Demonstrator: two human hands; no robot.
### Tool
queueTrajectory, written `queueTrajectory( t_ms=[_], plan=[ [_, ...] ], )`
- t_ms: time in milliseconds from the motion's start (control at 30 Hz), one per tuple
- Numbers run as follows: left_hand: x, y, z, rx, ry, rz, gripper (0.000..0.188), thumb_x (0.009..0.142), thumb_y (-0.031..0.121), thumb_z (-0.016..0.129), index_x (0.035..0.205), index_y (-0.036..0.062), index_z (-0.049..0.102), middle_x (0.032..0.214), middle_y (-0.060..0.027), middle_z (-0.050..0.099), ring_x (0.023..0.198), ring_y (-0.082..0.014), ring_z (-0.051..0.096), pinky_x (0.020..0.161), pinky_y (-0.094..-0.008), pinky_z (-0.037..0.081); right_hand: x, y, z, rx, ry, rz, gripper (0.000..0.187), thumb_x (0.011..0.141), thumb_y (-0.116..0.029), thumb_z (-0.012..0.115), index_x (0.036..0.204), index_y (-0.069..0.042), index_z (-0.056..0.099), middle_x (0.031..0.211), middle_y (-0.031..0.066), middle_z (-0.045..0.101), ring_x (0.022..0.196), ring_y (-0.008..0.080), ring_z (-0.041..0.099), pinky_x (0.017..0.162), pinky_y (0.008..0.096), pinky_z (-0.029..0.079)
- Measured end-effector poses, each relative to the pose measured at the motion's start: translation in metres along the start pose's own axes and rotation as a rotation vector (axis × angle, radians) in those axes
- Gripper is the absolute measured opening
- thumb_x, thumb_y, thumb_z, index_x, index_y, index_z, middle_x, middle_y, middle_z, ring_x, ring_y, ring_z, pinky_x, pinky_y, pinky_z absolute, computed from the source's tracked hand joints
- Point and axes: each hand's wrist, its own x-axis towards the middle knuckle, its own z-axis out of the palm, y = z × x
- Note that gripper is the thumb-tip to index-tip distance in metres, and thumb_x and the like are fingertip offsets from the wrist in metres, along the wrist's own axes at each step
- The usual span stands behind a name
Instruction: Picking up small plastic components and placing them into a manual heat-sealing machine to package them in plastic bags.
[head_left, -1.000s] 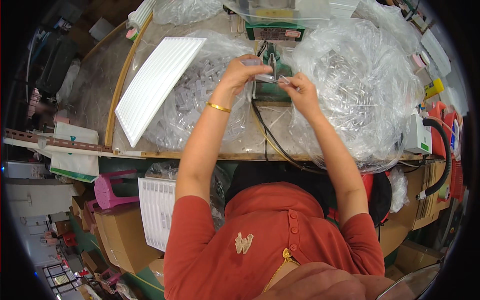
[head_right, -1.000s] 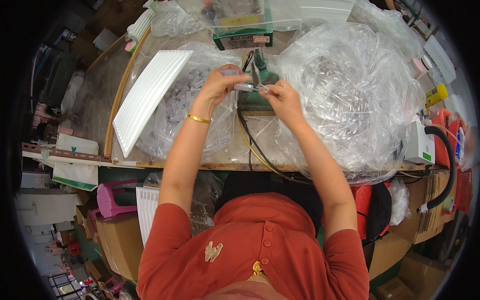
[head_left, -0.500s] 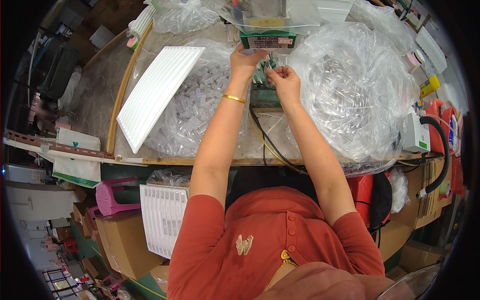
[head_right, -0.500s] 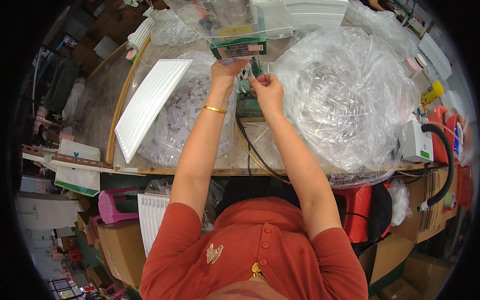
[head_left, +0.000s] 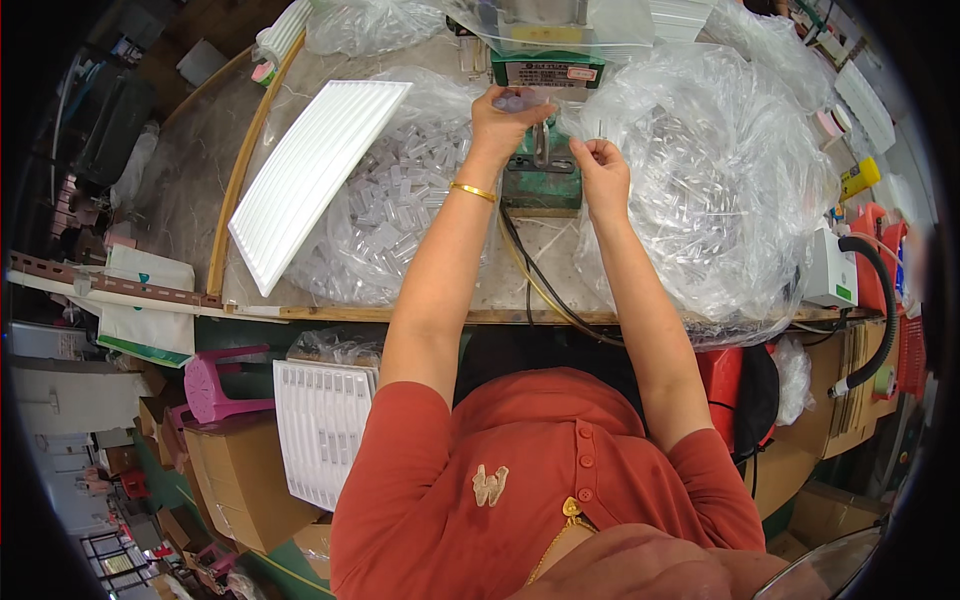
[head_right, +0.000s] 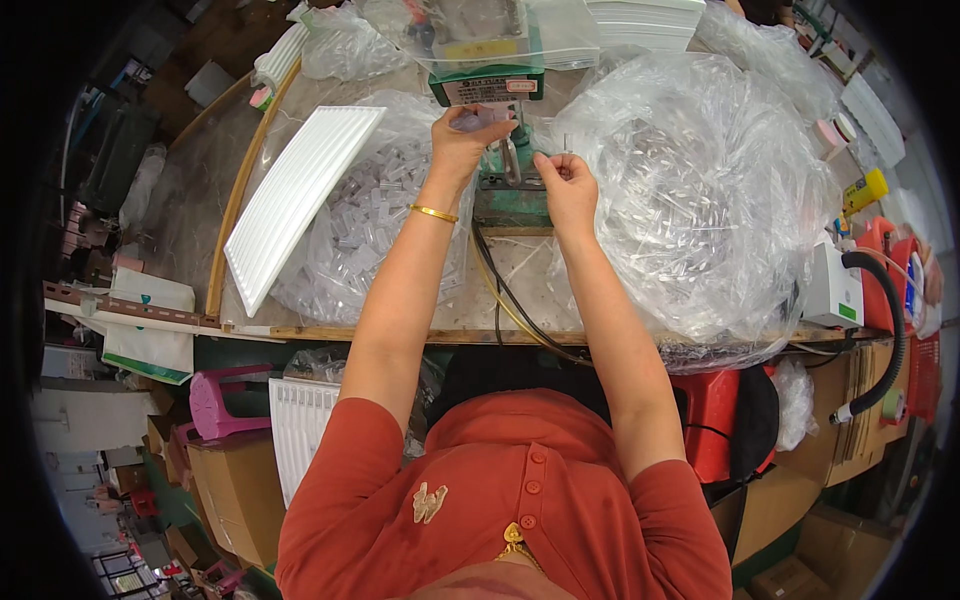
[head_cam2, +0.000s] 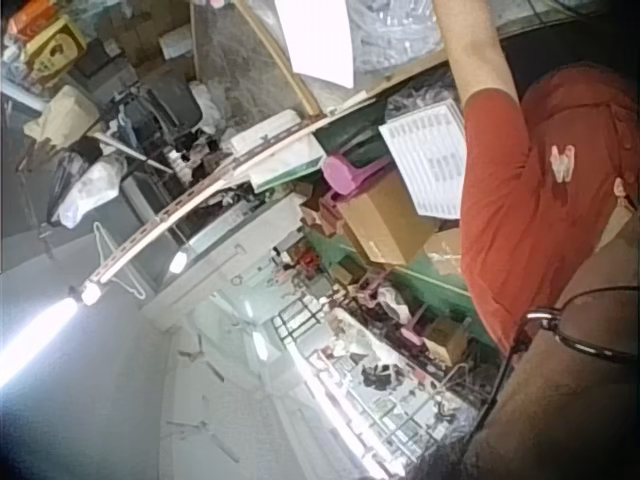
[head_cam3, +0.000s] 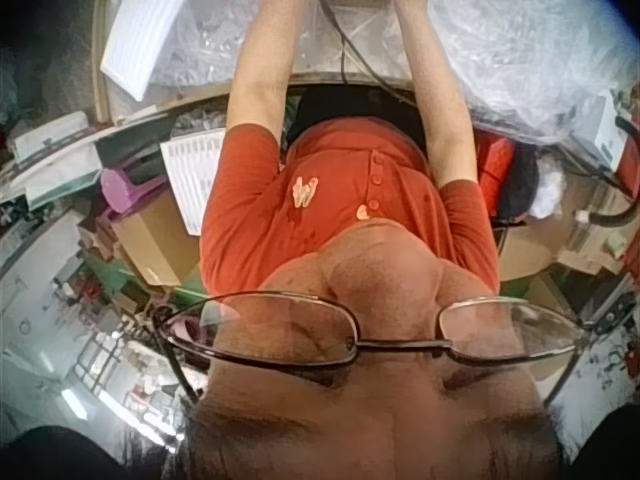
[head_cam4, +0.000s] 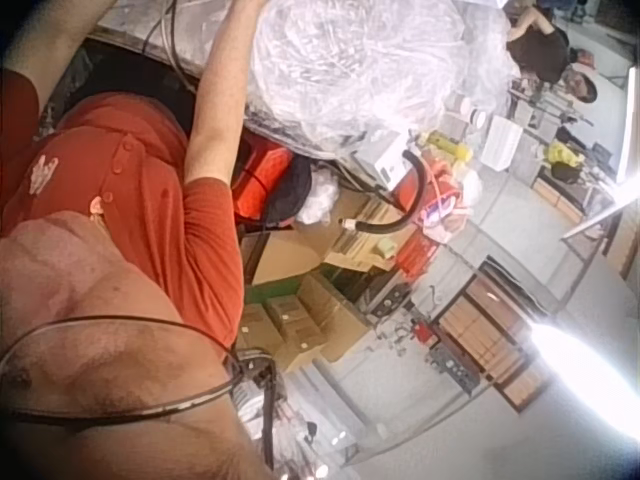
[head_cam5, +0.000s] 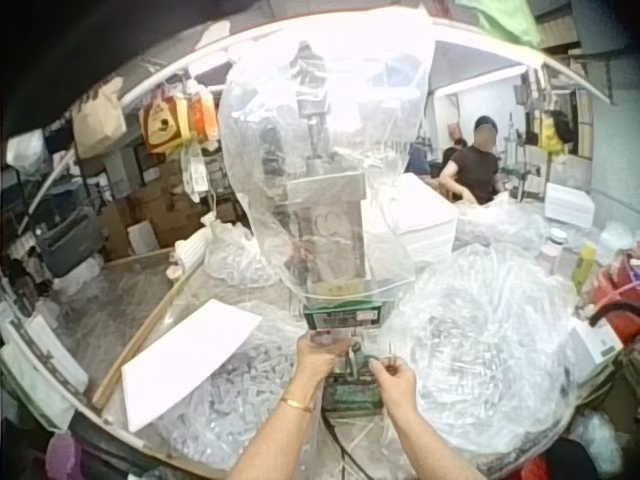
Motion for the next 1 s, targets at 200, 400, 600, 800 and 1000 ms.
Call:
queueTrajectory(
  t_ms=[200, 400, 600, 800, 1000],
  plan=[
    [0.001, -0.012, -0.001, -0.130, -0.019, -0.030, 0.034, 0.053, 0.008, 0.080, 0.077, 0.0012, 0.056, 0.078, -0.0053, 0.058, 0.069, -0.0121, 0.053, 0.064, -0.0241, 0.045, -0.007, 0.002, -0.020, 0.065, -0.008, -0.035, 0.019, 0.075, -0.018, 0.068, 0.076, -0.002, 0.056, 0.067, -0.0032, 0.051, 0.060, 0.0036, 0.043, 0.055, 0.0169, 0.035],
    [-0.006, 0.001, -0.002, 0.071, -0.017, 0.006, 0.034, 0.055, 0.009, 0.080, 0.077, 0.0004, 0.056, 0.079, -0.0052, 0.059, 0.070, -0.0121, 0.053, 0.066, -0.0237, 0.045, -0.022, 0.008, -0.050, -0.003, 0.029, -0.012, 0.019, 0.075, -0.018, 0.068, 0.076, -0.003, 0.056, 0.068, -0.0033, 0.051, 0.061, 0.0037, 0.043, 0.056, 0.0172, 0.035],
    [-0.027, 0.001, -0.007, -0.080, 0.040, 0.027, 0.029, 0.060, 0.001, 0.075, 0.081, -0.0013, 0.055, 0.094, -0.0114, 0.061, 0.080, -0.0123, 0.056, 0.071, -0.0250, 0.046, -0.031, 0.037, -0.081, -0.175, 0.172, -0.113, 0.019, 0.076, -0.018, 0.067, 0.075, -0.003, 0.054, 0.068, -0.0035, 0.050, 0.061, 0.0039, 0.043, 0.059, 0.0180, 0.037],
    [-0.043, 0.003, -0.009, -0.078, 0.092, 0.056, 0.027, 0.062, 0.000, 0.073, 0.082, -0.0021, 0.056, 0.091, -0.0112, 0.063, 0.081, -0.0129, 0.057, 0.073, -0.0259, 0.046, -0.024, 0.035, -0.080, -0.098, 0.185, -0.101, 0.019, 0.076, -0.017, 0.067, 0.073, -0.004, 0.054, 0.068, -0.0036, 0.050, 0.061, 0.0041, 0.042, 0.057, 0.0182, 0.037],
    [-0.024, -0.017, -0.012, 0.211, 0.158, 0.162, 0.032, 0.059, 0.012, 0.074, 0.084, -0.0020, 0.060, 0.084, -0.0100, 0.063, 0.074, -0.0153, 0.058, 0.069, -0.0280, 0.046, -0.024, 0.042, -0.068, -0.185, 0.084, -0.126, 0.020, 0.076, -0.018, 0.066, 0.071, -0.004, 0.053, 0.067, -0.0032, 0.050, 0.060, 0.0050, 0.042, 0.057, 0.0191, 0.037]
  ],
)
